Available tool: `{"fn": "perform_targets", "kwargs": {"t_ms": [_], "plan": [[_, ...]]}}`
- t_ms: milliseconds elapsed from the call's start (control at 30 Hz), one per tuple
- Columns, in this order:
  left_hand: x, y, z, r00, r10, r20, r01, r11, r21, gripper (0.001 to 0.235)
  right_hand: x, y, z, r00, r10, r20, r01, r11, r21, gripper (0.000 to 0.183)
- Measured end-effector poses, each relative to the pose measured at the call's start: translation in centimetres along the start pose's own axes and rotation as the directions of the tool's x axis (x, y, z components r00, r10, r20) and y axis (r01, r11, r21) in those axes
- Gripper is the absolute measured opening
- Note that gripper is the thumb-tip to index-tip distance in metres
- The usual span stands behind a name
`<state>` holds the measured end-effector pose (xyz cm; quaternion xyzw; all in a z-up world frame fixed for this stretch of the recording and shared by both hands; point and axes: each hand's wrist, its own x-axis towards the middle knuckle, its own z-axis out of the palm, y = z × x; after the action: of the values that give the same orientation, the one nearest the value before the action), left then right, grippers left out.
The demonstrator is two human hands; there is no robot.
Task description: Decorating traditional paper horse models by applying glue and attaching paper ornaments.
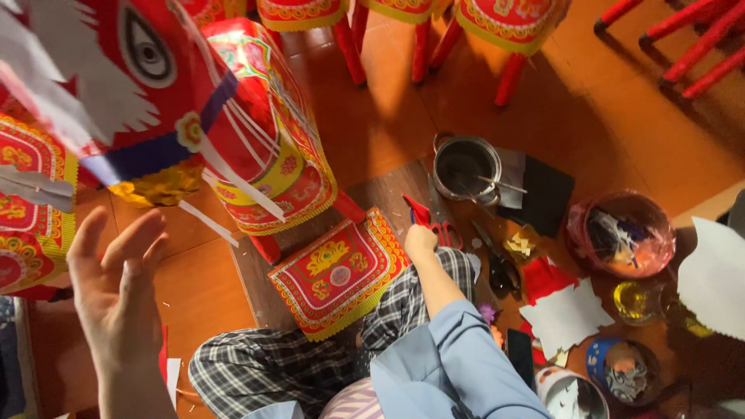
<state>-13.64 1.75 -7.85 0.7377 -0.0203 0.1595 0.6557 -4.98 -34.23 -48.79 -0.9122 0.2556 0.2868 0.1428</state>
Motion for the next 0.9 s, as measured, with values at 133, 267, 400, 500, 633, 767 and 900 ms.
{"fn": "perform_targets", "kwargs": {"t_ms": [133,267,400,500,633,767,900], "plan": [[2.4,-0.7,0.1,0.997,-0.058,-0.053,0.045,0.974,-0.222,0.069,-4.9,-0.9,-4.1,0.997,-0.067,0.034,0.061,0.984,0.165,0.053],[4.4,-2.4,0.8,0.998,0.056,-0.022,-0.059,0.960,-0.275,0.069,2.2,2.8,3.4,0.919,-0.290,-0.267,0.327,0.939,0.105,0.041],[5.6,-0.6,2.7,0.996,0.045,0.083,-0.011,0.928,-0.372,0.082,-3.1,1.9,-2.8,0.903,-0.208,-0.376,0.361,0.843,0.398,0.025],[6.5,-0.3,3.0,0.989,0.037,0.145,0.029,0.904,-0.427,0.093,-4.0,1.5,-7.0,0.842,-0.174,-0.511,0.467,0.710,0.527,0.022],[7.9,3.4,3.8,0.967,-0.047,0.251,0.137,0.925,-0.355,0.101,-6.5,-0.3,-14.3,0.719,-0.165,-0.675,0.680,0.363,0.637,0.011],[9.9,-1.7,4.8,0.973,-0.107,0.203,0.181,0.902,-0.391,0.102,-15.4,-4.2,-22.5,0.615,-0.218,-0.758,0.787,0.232,0.572,0.012],[10.2,0.2,5.2,0.968,-0.166,0.189,0.240,0.836,-0.493,0.100,-23.2,-7.9,-29.6,0.332,-0.346,-0.877,0.943,0.117,0.311,0.013]]}}
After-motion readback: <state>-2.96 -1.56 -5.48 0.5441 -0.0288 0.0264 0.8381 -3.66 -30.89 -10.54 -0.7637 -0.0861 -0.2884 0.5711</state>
